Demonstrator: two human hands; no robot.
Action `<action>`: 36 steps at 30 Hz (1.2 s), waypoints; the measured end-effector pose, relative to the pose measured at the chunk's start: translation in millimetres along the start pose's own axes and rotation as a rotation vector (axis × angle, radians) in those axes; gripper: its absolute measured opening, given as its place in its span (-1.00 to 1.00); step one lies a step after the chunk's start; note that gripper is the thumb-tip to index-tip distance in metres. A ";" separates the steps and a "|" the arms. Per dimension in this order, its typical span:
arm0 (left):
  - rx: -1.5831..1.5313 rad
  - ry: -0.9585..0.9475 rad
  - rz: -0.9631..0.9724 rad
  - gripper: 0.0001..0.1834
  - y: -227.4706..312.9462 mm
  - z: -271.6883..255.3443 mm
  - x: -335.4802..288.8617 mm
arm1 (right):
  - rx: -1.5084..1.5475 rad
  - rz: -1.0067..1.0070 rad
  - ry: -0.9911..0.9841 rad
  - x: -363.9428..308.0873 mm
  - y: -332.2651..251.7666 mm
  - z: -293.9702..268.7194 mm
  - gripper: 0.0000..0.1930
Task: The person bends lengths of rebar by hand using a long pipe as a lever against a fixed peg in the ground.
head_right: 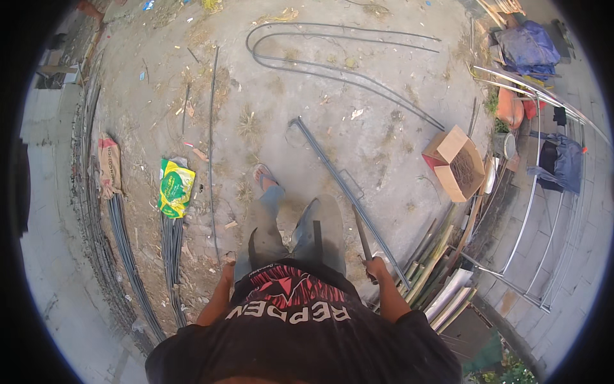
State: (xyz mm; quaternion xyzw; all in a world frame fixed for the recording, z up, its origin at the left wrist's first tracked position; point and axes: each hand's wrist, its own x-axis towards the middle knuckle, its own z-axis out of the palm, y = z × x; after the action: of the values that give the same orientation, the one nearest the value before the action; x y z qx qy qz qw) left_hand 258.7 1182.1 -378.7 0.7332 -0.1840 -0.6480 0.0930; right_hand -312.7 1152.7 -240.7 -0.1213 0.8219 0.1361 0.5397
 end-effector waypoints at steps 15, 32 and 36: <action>0.404 0.162 0.584 -0.60 757.0 205.2 315.5 | 0.082 -0.015 -0.129 149.1 -233.6 -183.6 -0.53; 1.349 -0.012 0.958 -0.21 966.5 727.6 754.0 | 0.390 0.324 -0.433 212.4 -324.6 -290.5 -0.36; 1.494 0.026 1.178 -0.23 953.5 733.3 767.5 | 0.491 0.318 -0.395 202.5 -342.0 -272.9 -0.36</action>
State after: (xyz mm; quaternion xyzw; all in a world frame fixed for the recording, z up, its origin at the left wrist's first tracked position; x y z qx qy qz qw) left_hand -534.7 85.0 -829.1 0.3995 -0.8897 -0.2034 -0.0860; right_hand -505.9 726.1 -355.0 0.1703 0.7185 0.0374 0.6733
